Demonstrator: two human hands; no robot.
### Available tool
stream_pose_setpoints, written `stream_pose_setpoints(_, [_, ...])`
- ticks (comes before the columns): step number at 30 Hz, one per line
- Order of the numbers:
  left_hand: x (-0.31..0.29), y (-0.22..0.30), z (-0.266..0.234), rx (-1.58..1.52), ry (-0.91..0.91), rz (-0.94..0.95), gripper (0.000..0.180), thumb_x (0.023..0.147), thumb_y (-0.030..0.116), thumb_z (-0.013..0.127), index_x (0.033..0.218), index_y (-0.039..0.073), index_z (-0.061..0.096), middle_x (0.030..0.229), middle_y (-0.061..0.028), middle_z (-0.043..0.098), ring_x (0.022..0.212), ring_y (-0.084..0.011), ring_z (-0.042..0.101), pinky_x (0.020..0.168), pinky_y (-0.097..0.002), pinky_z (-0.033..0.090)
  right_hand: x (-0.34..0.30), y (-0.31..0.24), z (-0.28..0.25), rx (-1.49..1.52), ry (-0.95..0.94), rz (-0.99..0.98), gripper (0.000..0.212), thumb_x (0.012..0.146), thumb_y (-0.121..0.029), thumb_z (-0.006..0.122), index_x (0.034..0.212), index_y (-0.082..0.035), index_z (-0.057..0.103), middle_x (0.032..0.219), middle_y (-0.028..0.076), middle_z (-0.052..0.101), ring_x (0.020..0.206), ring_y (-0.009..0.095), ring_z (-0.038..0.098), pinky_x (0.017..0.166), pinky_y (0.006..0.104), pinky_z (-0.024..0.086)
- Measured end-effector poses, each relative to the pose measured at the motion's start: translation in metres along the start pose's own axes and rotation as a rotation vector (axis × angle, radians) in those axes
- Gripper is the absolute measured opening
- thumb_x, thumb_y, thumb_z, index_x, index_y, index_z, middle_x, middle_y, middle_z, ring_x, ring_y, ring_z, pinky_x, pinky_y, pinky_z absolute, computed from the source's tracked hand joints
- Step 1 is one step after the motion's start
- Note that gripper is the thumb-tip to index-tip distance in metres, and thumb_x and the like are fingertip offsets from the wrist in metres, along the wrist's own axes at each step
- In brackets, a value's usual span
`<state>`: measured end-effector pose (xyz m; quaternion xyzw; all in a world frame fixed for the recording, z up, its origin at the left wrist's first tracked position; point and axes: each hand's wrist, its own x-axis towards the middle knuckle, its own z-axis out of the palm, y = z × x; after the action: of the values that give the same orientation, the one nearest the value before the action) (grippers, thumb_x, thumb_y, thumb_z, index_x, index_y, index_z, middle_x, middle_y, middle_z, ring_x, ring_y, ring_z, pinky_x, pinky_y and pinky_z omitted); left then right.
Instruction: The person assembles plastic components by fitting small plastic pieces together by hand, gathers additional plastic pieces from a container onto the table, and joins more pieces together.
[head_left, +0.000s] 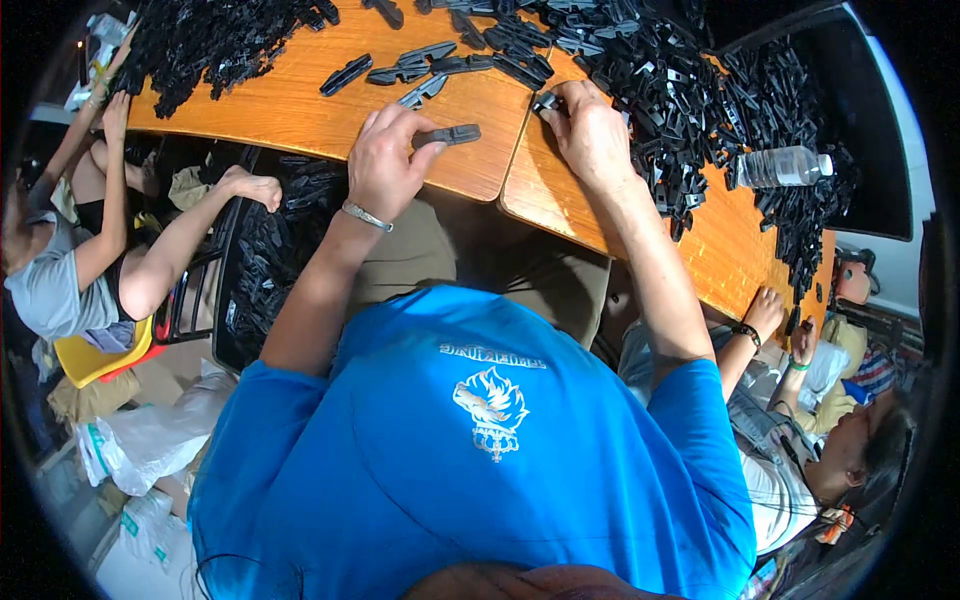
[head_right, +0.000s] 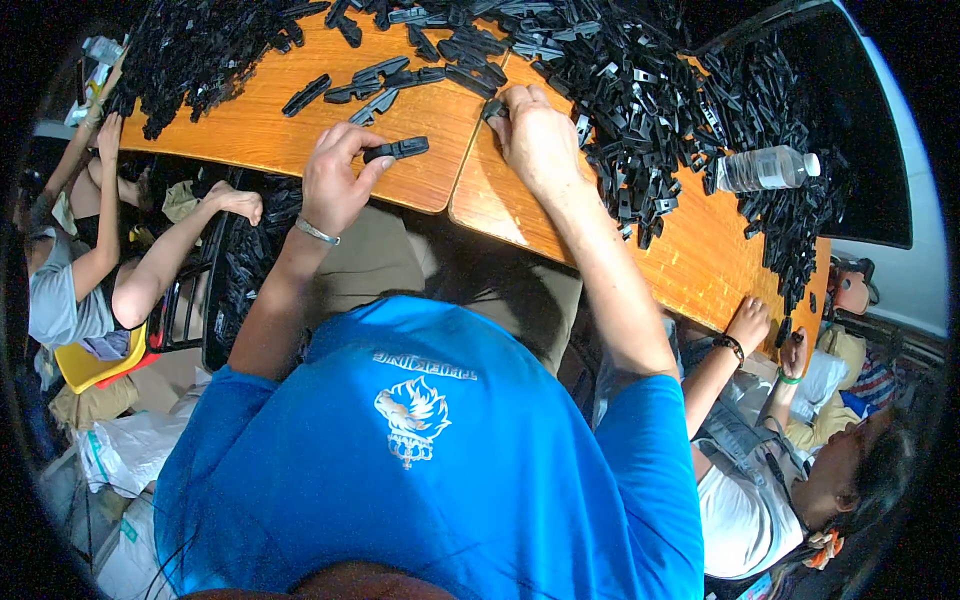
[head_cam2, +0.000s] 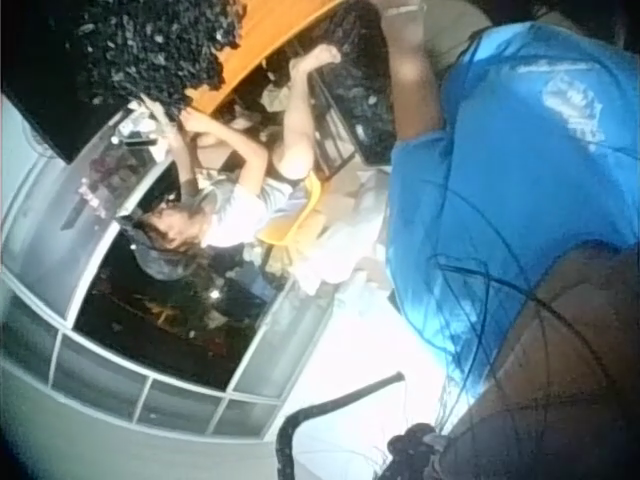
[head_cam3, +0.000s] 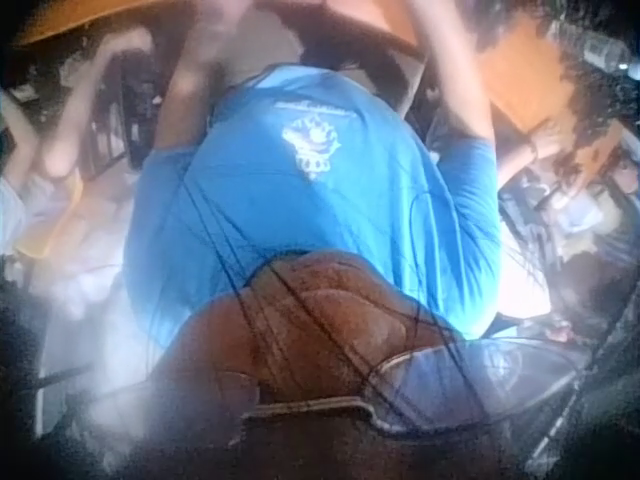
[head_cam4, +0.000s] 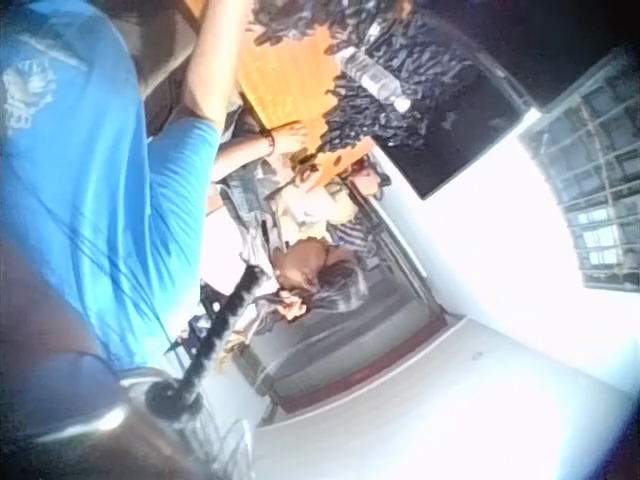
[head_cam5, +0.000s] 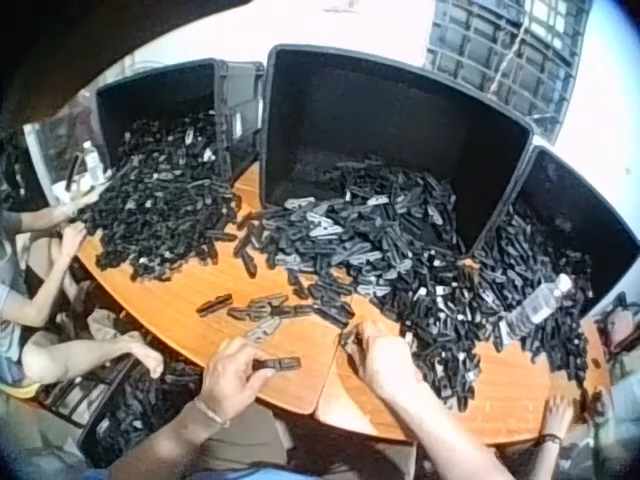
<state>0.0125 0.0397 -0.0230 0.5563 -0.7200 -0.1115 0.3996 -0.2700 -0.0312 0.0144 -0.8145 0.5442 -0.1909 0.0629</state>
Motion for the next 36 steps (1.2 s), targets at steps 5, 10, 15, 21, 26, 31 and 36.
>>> stream_pose_setpoints(5, [-0.002, 0.000, -0.002, 0.001, -0.042, -0.028, 0.025, 0.086, 0.010, 0.086, 0.106, 0.005, 0.073, 0.103, -0.0109, 0.070, 0.101, -0.0319, 0.067, 0.087, -0.0409, 0.056, -0.002, -0.006, -0.004, 0.099, -0.007, 0.009, 0.027, 0.100, -0.014, 0.075, 0.118, 0.002, 0.066, 0.108, 0.028, 0.072, 0.101, 0.046, 0.072, 0.086, 0.0493, 0.059])
stream_pose_setpoints(10, [0.009, 0.027, 0.001, 0.028, 0.053, 0.080, 0.031, 0.086, 0.009, 0.085, 0.114, 0.005, 0.072, 0.106, -0.0122, 0.070, 0.101, -0.0319, 0.067, 0.086, -0.0414, 0.056, -0.012, -0.011, -0.001, 0.320, -0.068, 0.132, 0.029, 0.096, -0.011, 0.075, 0.119, 0.001, 0.063, 0.112, 0.027, 0.071, 0.106, 0.046, 0.071, 0.092, 0.0509, 0.057])
stream_pose_setpoints(15, [0.024, 0.049, 0.016, -0.078, -0.038, 0.104, 0.033, 0.085, 0.007, 0.085, 0.116, 0.005, 0.072, 0.110, -0.0124, 0.070, 0.103, -0.0328, 0.067, 0.091, -0.0425, 0.055, -0.019, -0.021, -0.003, 0.349, 0.025, 0.074, 0.029, 0.094, -0.007, 0.077, 0.119, 0.000, 0.065, 0.111, 0.024, 0.072, 0.105, 0.044, 0.072, 0.090, 0.0499, 0.058])
stream_pose_setpoints(21, [0.009, 0.023, 0.000, 0.081, 0.020, 0.121, 0.035, 0.083, 0.008, 0.087, 0.115, 0.006, 0.073, 0.111, -0.0116, 0.069, 0.107, -0.0330, 0.065, 0.089, -0.0433, 0.054, -0.032, -0.034, -0.001, 0.404, -0.055, 0.016, 0.028, 0.089, -0.006, 0.080, 0.114, -0.002, 0.070, 0.105, 0.021, 0.072, 0.103, 0.042, 0.072, 0.087, 0.0478, 0.058])
stream_pose_setpoints(26, [-0.002, 0.006, -0.004, 0.064, 0.009, 0.023, 0.026, 0.080, 0.009, 0.087, 0.103, 0.007, 0.075, 0.103, -0.0103, 0.068, 0.101, -0.0352, 0.063, 0.091, -0.0450, 0.053, -0.018, -0.052, 0.017, 0.389, -0.054, -0.144, 0.025, 0.087, 0.002, 0.080, 0.112, 0.000, 0.074, 0.102, 0.017, 0.071, 0.099, 0.038, 0.073, 0.083, 0.0424, 0.059])
stream_pose_setpoints(31, [0.001, 0.003, -0.006, 0.028, 0.001, -0.026, 0.018, 0.080, 0.009, 0.087, 0.095, 0.007, 0.077, 0.099, -0.0082, 0.068, 0.098, -0.0341, 0.064, 0.088, -0.0449, 0.054, -0.001, -0.051, 0.033, 0.374, -0.074, -0.215, 0.028, 0.085, -0.002, 0.080, 0.113, -0.004, 0.077, 0.107, 0.015, 0.069, 0.102, 0.040, 0.072, 0.086, 0.0473, 0.059])
stream_pose_setpoints(36, [0.001, 0.001, -0.004, -0.011, 0.020, 0.022, 0.022, 0.080, 0.008, 0.087, 0.097, 0.004, 0.074, 0.099, -0.0107, 0.068, 0.098, -0.0345, 0.066, 0.084, -0.0447, 0.054, 0.009, -0.053, 0.035, 0.381, -0.075, -0.357, 0.029, 0.083, 0.002, 0.082, 0.111, -0.005, 0.078, 0.099, 0.013, 0.068, 0.090, 0.037, 0.072, 0.075, 0.0446, 0.058])
